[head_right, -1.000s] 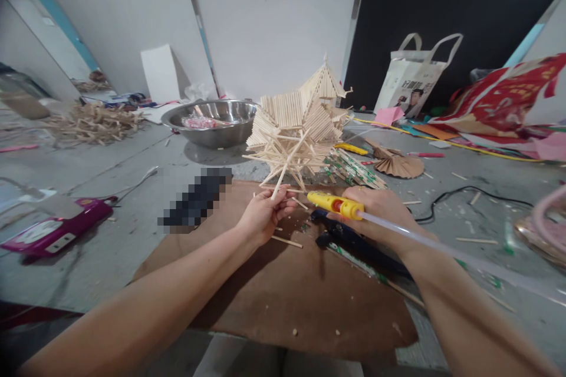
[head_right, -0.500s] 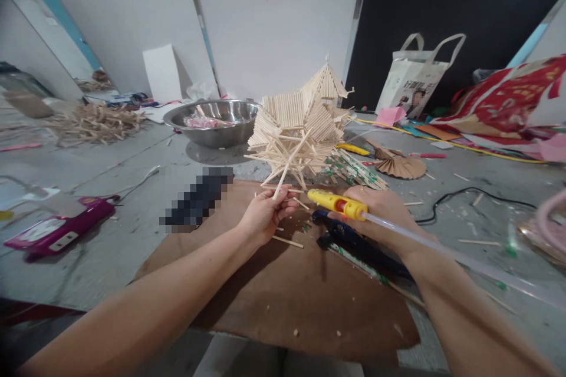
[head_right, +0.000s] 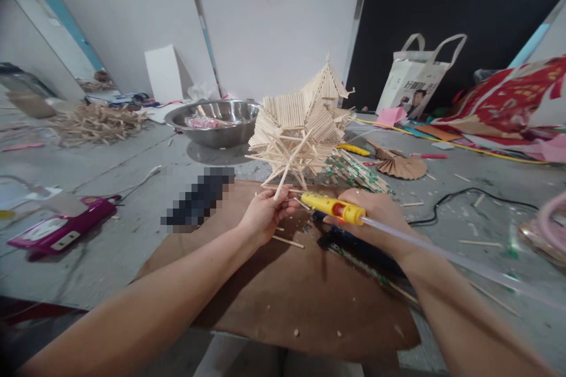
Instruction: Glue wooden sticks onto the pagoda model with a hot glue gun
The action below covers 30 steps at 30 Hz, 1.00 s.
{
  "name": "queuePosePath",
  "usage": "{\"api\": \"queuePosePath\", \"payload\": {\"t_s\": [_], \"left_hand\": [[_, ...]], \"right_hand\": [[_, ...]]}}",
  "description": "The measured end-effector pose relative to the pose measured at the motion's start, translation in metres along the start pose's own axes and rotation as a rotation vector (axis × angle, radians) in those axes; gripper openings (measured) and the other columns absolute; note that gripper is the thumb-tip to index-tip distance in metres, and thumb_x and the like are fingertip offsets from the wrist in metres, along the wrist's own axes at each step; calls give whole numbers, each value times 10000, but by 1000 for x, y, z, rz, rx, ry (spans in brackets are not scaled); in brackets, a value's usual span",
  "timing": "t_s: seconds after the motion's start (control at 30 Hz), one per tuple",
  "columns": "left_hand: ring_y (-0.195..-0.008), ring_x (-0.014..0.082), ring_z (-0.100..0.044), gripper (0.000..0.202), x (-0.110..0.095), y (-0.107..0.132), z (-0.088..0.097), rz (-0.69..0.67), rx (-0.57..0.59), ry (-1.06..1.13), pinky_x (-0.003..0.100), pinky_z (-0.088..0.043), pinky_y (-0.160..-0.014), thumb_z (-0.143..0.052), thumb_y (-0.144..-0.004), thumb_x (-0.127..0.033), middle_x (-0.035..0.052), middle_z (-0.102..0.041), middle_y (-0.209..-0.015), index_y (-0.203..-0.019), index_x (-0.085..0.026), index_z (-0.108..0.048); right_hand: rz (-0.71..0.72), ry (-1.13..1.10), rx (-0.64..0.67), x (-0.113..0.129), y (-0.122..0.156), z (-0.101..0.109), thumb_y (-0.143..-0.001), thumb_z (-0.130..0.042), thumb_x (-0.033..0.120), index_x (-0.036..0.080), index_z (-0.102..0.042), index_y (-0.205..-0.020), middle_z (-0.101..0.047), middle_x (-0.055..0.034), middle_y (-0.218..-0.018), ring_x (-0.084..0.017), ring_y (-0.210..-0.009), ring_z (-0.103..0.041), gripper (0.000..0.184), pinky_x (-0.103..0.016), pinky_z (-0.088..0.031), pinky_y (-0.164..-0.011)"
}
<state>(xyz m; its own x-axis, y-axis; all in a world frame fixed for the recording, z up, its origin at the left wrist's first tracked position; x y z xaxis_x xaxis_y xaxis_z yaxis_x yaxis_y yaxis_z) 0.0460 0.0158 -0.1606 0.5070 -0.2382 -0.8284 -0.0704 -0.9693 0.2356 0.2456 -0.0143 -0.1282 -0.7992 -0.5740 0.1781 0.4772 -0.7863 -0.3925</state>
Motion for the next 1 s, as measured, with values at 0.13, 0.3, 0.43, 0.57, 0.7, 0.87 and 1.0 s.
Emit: {"api": "queuePosePath", "payload": {"t_s": [0.13, 0.3, 0.43, 0.57, 0.7, 0.87, 1.0], "left_hand": [[-465, 85, -580, 36, 0, 0, -1, -5, 2, -3, 156, -474, -419, -548, -741, -100, 42, -605, -623, -726, -79, -573], [-457, 87, -578, 53, 0, 0, -1, -4, 2, -7, 160, -476, -419, -523, -757, -99, 40, -598, -603, -733, -78, -565], [-459, 88, -577, 48, 0, 0, 0, -1, 6, -6, 163, -476, -421, -534, -751, -104, 51, -603, -608, -733, -74, -566], [-450, 86, -571, 64, 1, -2, 1, 6, 11, -11, 172, -483, -433, -535, -755, -117, 57, -603, -601, -742, -68, -574], [-457, 84, -573, 68, 1, -2, 1, 5, 6, -12, 169, -487, -437, -535, -755, -117, 56, -603, -606, -744, -67, -580], [-467, 80, -578, 72, 1, -2, 1, 3, 6, -8, 160, -485, -433, -510, -764, -92, 58, -606, -647, -754, -68, -577], [-466, 77, -578, 69, 1, -2, 1, 5, 7, -7, 157, -485, -436, -508, -764, -87, 55, -604, -648, -758, -70, -575]], "right_hand": [[-14, -28, -22, 4, -1, -3, -742, -490, 392, 224, -516, -736, -603, -24, -697, -186, -619, -575, 170, -295, -418, -522], [-32, -38, -13, 6, -2, -5, -740, -487, 421, 220, -526, -721, -604, -39, -695, -192, -606, -575, 206, -302, -422, -517], [-41, -45, -35, 4, -3, -6, -735, -497, 413, 218, -539, -727, -602, -36, -681, -190, -616, -572, 200, -297, -425, -524], [-62, -123, -129, -5, -2, -6, -728, -508, 433, 219, -536, -671, -577, -22, -625, -164, -560, -538, 224, -284, -418, -506], [-121, -127, -173, -13, -1, -4, -745, -453, 463, 234, -492, -564, -495, -15, -535, -158, -486, -468, 295, -295, -373, -457], [-124, -119, -162, -9, -3, 3, -761, -390, 470, 229, -469, -500, -441, -26, -514, -161, -472, -432, 364, -307, -339, -451], [-126, -147, -146, -7, -4, 4, -759, -392, 474, 228, -461, -493, -433, -22, -501, -153, -456, -417, 368, -300, -332, -436]]}}
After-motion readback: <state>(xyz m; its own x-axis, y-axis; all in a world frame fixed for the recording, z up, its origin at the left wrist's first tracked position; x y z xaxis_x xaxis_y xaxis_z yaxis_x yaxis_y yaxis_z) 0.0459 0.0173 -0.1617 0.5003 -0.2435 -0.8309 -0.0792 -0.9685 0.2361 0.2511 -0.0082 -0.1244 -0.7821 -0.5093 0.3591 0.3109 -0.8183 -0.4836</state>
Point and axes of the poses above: each hand's wrist, its own y-axis away from the middle knuckle, its own z-axis out of the back of the hand, x = y × z, the point moved 1 cm from there along -y, towards the middle knuckle
